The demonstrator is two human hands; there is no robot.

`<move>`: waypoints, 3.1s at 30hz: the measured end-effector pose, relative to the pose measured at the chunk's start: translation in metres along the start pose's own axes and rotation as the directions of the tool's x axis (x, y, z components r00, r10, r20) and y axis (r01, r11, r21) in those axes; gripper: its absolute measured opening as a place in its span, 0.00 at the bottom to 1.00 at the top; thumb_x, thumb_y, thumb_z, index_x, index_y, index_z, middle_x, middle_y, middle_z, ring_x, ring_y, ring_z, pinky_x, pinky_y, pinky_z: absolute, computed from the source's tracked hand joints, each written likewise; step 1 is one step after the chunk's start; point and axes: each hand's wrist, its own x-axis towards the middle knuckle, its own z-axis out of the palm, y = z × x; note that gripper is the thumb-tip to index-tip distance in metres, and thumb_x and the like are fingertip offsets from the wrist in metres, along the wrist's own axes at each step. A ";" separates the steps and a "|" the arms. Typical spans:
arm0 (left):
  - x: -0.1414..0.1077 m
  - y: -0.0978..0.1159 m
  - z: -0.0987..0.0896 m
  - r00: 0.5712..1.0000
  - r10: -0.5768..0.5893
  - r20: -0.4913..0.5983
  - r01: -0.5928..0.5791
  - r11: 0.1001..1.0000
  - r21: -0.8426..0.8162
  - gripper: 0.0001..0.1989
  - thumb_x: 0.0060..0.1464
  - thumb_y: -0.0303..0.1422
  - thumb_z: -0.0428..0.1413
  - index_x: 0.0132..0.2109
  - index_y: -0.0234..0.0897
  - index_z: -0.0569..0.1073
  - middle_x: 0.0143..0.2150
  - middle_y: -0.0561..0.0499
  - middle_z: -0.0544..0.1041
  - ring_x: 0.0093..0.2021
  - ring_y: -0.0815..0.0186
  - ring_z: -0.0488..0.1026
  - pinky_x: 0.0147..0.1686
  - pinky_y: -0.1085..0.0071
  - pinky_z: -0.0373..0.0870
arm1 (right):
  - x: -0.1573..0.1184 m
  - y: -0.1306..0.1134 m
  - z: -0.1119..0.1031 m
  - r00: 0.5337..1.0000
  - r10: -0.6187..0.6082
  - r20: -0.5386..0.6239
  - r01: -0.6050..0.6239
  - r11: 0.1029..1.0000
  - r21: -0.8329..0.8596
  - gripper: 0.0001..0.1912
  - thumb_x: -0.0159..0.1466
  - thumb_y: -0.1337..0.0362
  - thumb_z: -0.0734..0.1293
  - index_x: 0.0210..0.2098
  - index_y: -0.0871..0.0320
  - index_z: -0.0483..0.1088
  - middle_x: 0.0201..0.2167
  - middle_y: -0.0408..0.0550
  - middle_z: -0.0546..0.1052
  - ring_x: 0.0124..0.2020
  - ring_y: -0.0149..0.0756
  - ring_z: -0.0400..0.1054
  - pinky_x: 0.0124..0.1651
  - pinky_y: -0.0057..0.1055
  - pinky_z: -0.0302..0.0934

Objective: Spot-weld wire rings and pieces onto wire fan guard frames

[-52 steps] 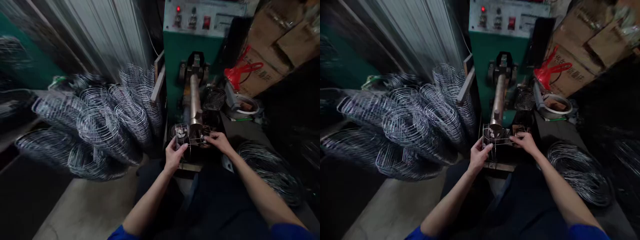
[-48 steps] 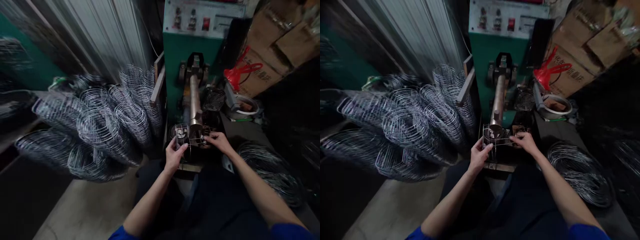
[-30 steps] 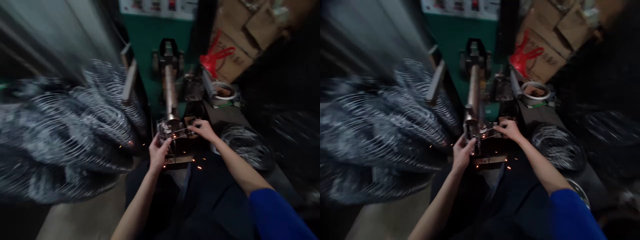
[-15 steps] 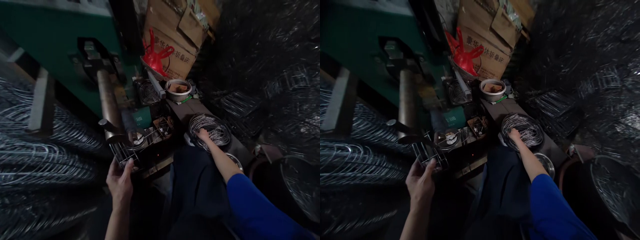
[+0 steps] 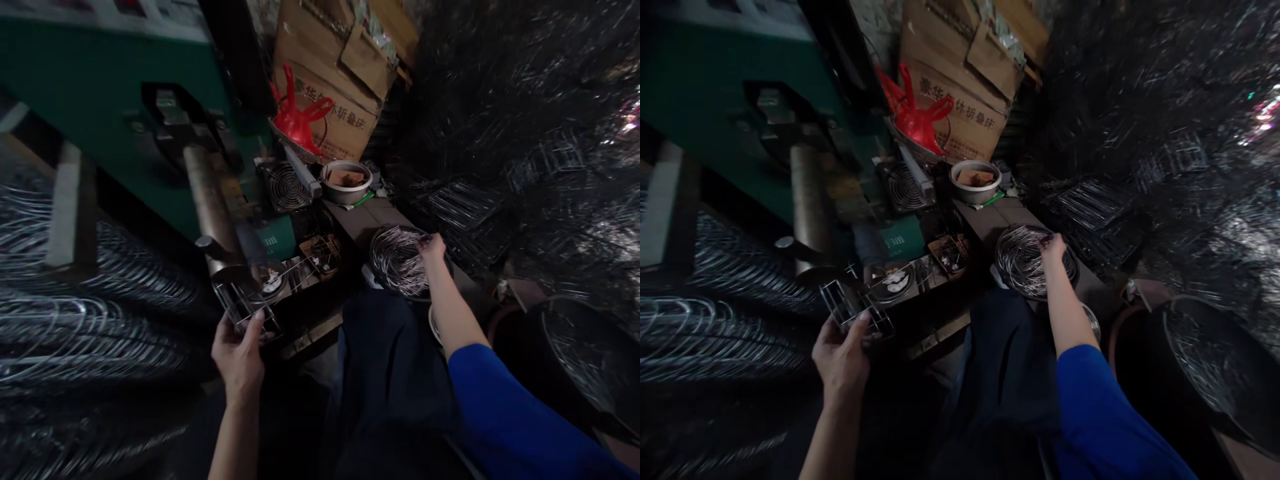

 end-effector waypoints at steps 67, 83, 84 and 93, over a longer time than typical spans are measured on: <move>-0.029 -0.015 -0.024 0.997 -0.009 0.075 0.020 0.989 -0.147 0.38 0.49 0.38 0.68 0.65 0.36 0.67 0.27 0.59 0.61 0.24 0.75 0.59 0.23 0.79 0.62 | -0.171 0.051 0.185 0.586 -0.227 0.778 0.276 0.958 0.072 0.32 0.52 0.44 0.74 0.16 0.55 0.51 0.18 0.36 0.50 0.22 0.27 0.44 0.26 0.28 0.43; -0.022 -0.009 -0.019 0.995 -0.066 0.077 0.079 0.980 -0.183 0.43 0.44 0.40 0.69 0.65 0.33 0.65 0.25 0.62 0.61 0.20 0.76 0.58 0.16 0.79 0.66 | -0.168 0.052 0.191 0.602 -0.231 0.764 0.312 0.949 0.041 0.31 0.52 0.42 0.73 0.17 0.55 0.52 0.17 0.36 0.51 0.22 0.28 0.44 0.26 0.29 0.43; -0.023 -0.008 -0.018 0.995 -0.063 0.073 0.075 0.981 -0.176 0.42 0.44 0.40 0.70 0.65 0.34 0.66 0.25 0.61 0.61 0.19 0.76 0.59 0.16 0.79 0.66 | -0.168 0.049 0.190 0.602 -0.233 0.764 0.316 0.948 0.040 0.31 0.52 0.41 0.73 0.17 0.55 0.52 0.17 0.36 0.51 0.22 0.28 0.44 0.26 0.28 0.44; -0.085 0.038 -0.063 0.961 -0.136 0.240 0.194 0.952 -0.236 0.53 0.44 0.33 0.71 0.70 0.44 0.51 0.46 0.45 0.78 0.38 0.64 0.77 0.39 0.66 0.76 | -0.168 0.002 0.129 0.237 0.204 0.950 0.438 0.850 -0.291 0.26 0.59 0.39 0.68 0.30 0.59 0.70 0.25 0.45 0.71 0.25 0.33 0.67 0.27 0.28 0.61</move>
